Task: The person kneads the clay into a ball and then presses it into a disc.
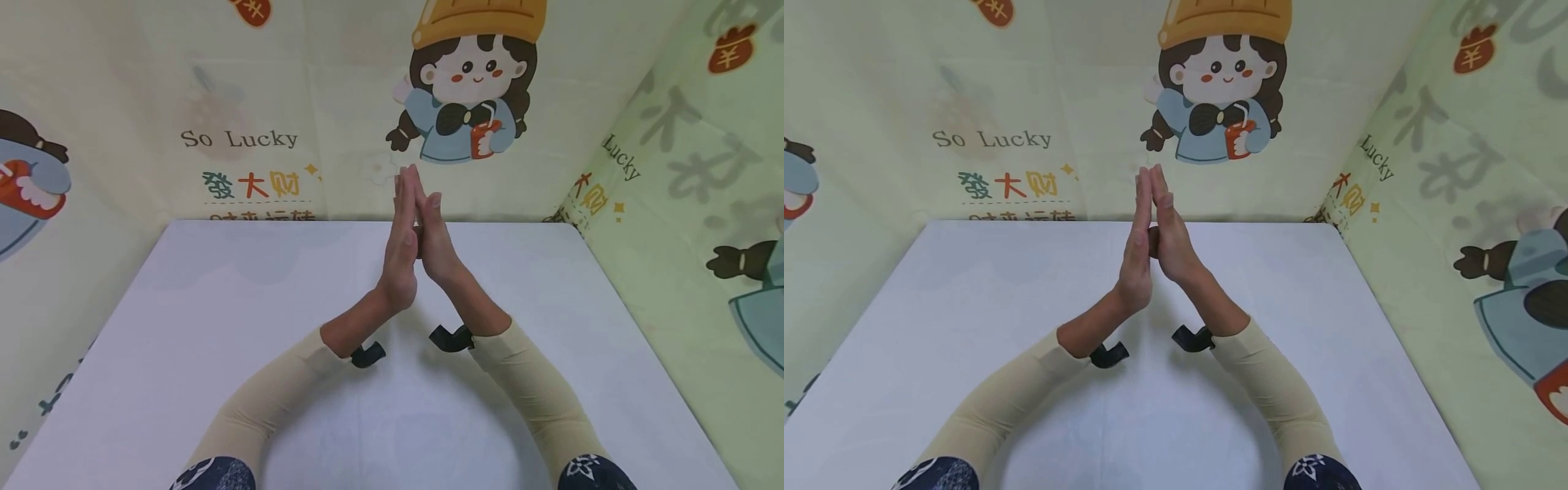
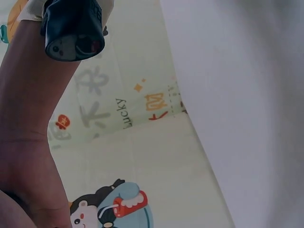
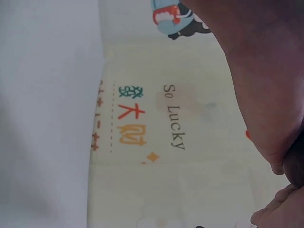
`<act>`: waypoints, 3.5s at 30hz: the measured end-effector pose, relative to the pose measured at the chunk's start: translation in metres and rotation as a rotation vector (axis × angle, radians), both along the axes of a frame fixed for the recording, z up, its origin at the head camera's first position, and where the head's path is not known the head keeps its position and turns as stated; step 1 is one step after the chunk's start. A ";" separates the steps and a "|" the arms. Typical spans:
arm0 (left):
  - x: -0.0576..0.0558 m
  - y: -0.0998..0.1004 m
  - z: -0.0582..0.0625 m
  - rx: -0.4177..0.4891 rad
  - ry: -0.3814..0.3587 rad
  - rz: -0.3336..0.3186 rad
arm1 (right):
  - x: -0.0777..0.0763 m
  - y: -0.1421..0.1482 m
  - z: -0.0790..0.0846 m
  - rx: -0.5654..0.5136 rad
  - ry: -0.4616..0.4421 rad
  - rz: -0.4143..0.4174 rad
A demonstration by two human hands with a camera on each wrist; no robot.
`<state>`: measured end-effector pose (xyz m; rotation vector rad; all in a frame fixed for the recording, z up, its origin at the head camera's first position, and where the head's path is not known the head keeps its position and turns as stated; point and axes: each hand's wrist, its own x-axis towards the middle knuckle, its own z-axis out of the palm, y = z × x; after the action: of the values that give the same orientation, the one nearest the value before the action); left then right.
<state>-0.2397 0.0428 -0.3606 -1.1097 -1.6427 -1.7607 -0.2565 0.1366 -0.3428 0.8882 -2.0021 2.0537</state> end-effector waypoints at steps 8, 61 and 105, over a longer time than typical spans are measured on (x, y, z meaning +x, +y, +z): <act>-0.006 -0.003 0.001 0.000 0.019 0.021 | 0.000 -0.005 -0.008 -0.004 0.060 0.019; -0.024 0.000 -0.016 -0.071 -0.071 -0.133 | 0.003 0.000 0.011 -0.056 0.126 -0.187; -0.040 -0.015 0.014 0.064 -0.250 -0.091 | 0.017 -0.023 -0.013 -0.088 0.129 -0.101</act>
<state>-0.2801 0.0282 -0.3464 -0.9812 -1.6859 -2.0663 -0.2395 0.1140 -0.3559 0.8610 -1.8371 1.9614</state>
